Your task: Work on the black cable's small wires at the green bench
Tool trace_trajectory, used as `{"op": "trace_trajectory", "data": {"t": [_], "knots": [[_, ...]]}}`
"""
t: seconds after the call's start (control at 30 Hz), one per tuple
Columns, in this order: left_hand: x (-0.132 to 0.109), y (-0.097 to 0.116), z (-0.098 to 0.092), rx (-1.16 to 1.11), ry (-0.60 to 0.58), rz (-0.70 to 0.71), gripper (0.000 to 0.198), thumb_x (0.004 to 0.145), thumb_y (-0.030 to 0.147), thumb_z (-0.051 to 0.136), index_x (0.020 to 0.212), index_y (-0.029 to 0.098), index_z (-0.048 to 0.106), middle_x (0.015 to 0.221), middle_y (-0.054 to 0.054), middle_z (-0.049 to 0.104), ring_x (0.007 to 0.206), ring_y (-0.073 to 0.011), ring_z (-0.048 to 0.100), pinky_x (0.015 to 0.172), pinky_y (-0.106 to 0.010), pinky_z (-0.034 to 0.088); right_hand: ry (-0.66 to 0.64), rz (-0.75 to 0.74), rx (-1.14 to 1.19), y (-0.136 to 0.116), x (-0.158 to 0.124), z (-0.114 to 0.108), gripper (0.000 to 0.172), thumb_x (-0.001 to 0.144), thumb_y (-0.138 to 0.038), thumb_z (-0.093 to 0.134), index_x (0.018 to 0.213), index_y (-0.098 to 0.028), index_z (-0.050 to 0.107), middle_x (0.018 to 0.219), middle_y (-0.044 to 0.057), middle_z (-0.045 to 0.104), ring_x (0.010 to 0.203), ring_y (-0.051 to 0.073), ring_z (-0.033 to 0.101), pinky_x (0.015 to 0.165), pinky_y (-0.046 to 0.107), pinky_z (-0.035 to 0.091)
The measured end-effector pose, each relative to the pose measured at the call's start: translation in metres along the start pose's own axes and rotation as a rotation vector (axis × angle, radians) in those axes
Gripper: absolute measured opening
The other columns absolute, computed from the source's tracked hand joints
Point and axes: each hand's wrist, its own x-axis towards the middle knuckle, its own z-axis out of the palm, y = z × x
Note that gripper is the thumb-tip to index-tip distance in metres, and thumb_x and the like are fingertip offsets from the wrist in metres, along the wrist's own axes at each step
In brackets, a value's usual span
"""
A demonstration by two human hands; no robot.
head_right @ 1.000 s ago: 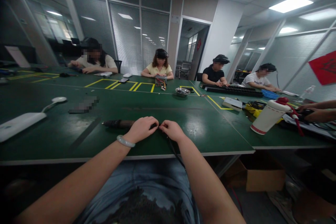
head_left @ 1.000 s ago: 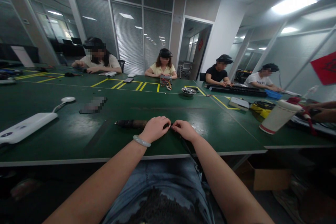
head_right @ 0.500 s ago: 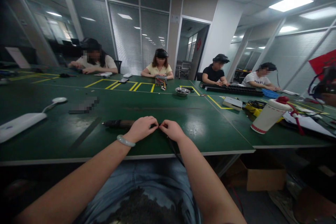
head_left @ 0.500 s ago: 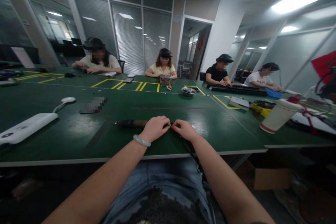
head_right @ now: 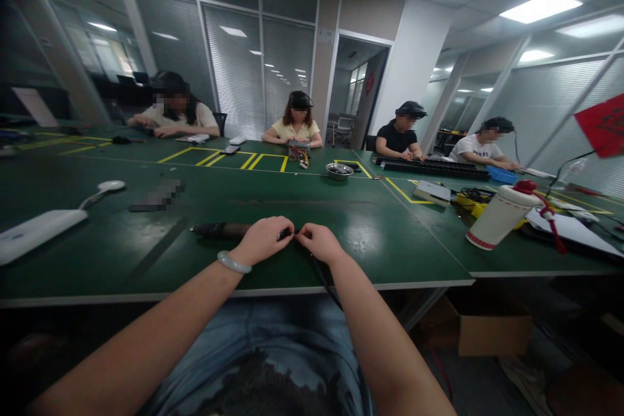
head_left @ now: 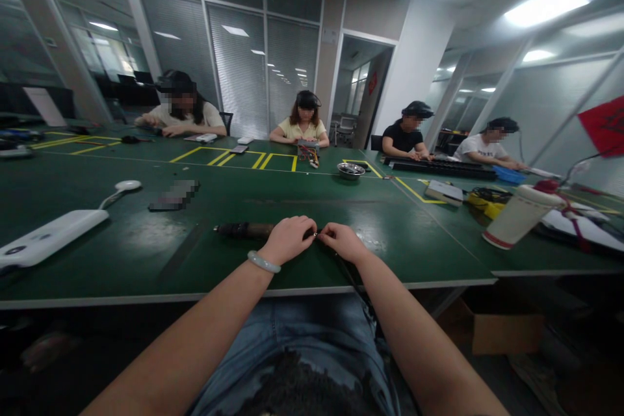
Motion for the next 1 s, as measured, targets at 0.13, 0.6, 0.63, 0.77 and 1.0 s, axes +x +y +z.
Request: {"op": "trace_trajectory", "data": {"t": [0.13,0.6,0.63,0.77,1.0], "knots": [[-0.0004,0.0004,-0.0011,-0.004,-0.001,0.012,0.014,0.086,0.03,0.053,0.095,0.023,0.061,0.096,-0.004,0.063,0.089,-0.0184,0.058,0.081,-0.031,0.043,-0.002,-0.002,-0.004,0.001,0.0003,0.001,0.022,0.085,-0.039,0.056,0.08,-0.02,0.064,0.071,-0.002,0.064,0.063,0.011,0.054,0.056,0.022,0.037],[-0.0001,0.0006,0.0,0.004,-0.012,0.009,0.012,0.085,0.027,0.056,0.095,0.024,0.061,0.095,-0.003,0.062,0.088,-0.0178,0.058,0.081,-0.031,0.042,-0.01,0.014,-0.015,0.0006,0.0005,0.0012,0.021,0.085,-0.039,0.057,0.081,-0.02,0.064,0.07,-0.001,0.063,0.062,0.011,0.052,0.053,0.021,0.036],[-0.0002,0.0007,-0.0001,0.002,-0.009,0.012,0.012,0.085,0.027,0.056,0.095,0.024,0.061,0.095,-0.003,0.062,0.088,-0.0178,0.057,0.081,-0.031,0.042,-0.011,0.018,-0.014,0.0005,0.0001,0.0011,0.021,0.085,-0.039,0.057,0.081,-0.02,0.064,0.069,-0.001,0.062,0.062,0.011,0.052,0.053,0.021,0.036],[-0.0002,0.0013,-0.0006,-0.001,0.001,-0.001,0.017,0.085,0.028,0.056,0.101,0.024,0.059,0.095,-0.002,0.062,0.089,-0.018,0.057,0.08,-0.031,0.042,0.0,0.02,-0.02,0.0007,-0.0001,0.0008,0.023,0.085,-0.04,0.056,0.08,-0.02,0.064,0.069,-0.001,0.062,0.062,0.011,0.052,0.052,0.021,0.035],[-0.0007,0.0019,-0.0013,0.015,-0.02,-0.002,0.013,0.086,0.028,0.054,0.097,0.023,0.06,0.095,-0.003,0.062,0.089,-0.0181,0.057,0.08,-0.031,0.042,0.001,0.004,-0.03,0.0001,0.0015,0.0008,0.021,0.084,-0.038,0.057,0.08,-0.019,0.065,0.071,-0.001,0.063,0.063,0.011,0.052,0.055,0.022,0.035]]}}
